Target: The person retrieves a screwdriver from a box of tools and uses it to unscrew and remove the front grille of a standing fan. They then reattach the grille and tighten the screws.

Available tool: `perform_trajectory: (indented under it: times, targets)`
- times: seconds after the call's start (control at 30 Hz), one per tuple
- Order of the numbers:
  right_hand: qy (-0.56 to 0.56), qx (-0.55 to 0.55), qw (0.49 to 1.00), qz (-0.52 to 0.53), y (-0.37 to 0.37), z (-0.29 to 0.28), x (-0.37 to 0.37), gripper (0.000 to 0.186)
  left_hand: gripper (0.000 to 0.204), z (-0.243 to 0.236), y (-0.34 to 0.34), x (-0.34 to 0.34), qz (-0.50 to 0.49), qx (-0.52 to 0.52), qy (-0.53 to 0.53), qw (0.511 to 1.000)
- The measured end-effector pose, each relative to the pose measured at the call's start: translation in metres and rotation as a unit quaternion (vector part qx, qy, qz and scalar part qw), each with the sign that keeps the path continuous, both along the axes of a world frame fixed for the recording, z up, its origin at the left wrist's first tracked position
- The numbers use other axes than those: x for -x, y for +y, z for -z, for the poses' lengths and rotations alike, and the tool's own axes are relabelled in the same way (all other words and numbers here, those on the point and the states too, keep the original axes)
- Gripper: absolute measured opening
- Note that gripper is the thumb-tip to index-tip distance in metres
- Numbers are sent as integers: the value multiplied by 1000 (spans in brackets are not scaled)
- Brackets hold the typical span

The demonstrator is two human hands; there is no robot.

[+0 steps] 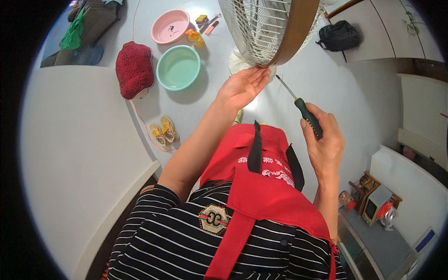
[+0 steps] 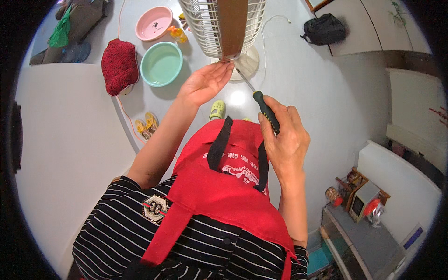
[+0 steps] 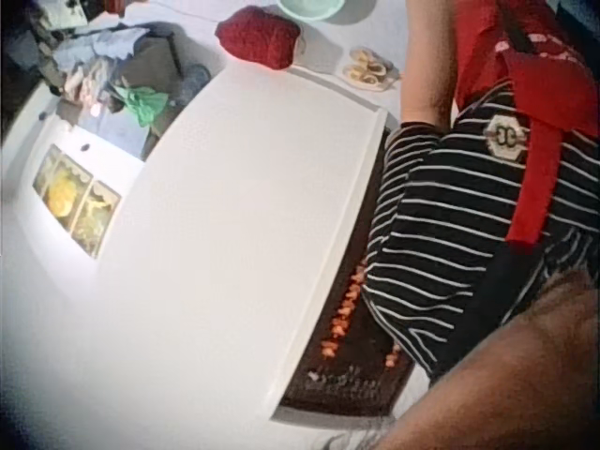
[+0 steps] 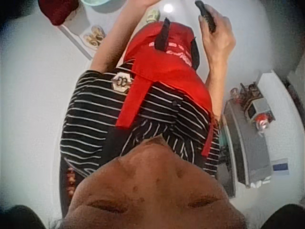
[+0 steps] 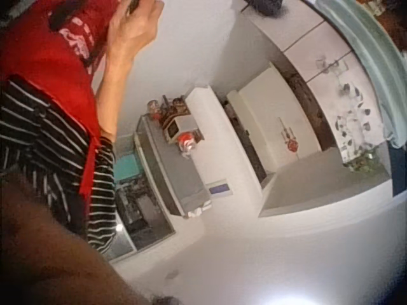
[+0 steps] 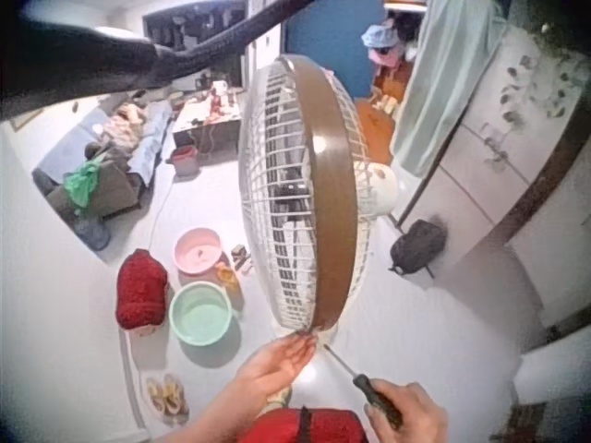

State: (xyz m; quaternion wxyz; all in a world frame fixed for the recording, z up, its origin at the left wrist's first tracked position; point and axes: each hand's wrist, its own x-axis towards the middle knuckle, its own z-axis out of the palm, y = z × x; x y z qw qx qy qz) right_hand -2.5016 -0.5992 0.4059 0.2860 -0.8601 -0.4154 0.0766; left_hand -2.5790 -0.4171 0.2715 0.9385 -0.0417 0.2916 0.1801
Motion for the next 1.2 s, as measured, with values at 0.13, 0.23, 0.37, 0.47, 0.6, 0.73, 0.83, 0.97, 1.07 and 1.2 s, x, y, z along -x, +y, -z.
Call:
perform_trajectory:
  times: [0.13,0.23,0.37,0.47,0.6,0.73,0.83,0.97,1.07,1.2]
  targets:
    - [4,9,1000,12,1,-10,3,25,26,-7,-6,6,33,-4,0,999]
    - [-6,18,1000,12,-1,-14,0,25,26,-6,-4,2,55,-13,-25,998]
    - [-3,-8,1000,-1,-4,-15,-7,23,24,-4,-8,-3,47,-5,-10,999]
    - [-5,-27,999,-18,-6,-12,-13,22,25,-3,-12,-5,30,-3,10,1000]
    - [-4,-35,999,-34,-8,-9,-22,21,24,2,-15,-6,14,21,-7,1000]
    - [1,-25,998,-58,-9,-10,-26,23,23,0,-22,-5,-15,10,-12,1000]
    - [-4,-23,997,-71,-9,-8,-27,22,23,10,-28,-5,-31,47,-38,998]
    - [-11,-21,996,-90,-5,-10,-27,22,23,16,-31,-6,-21,-6,-18,1000]
    - [-22,-30,995,-95,-3,-9,-25,23,15,3,-33,-8,-14,-17,8,1000]
    - [-14,0,995,-96,-2,-13,-21,23,15,6,-33,-6,-15,-8,-1,1000]
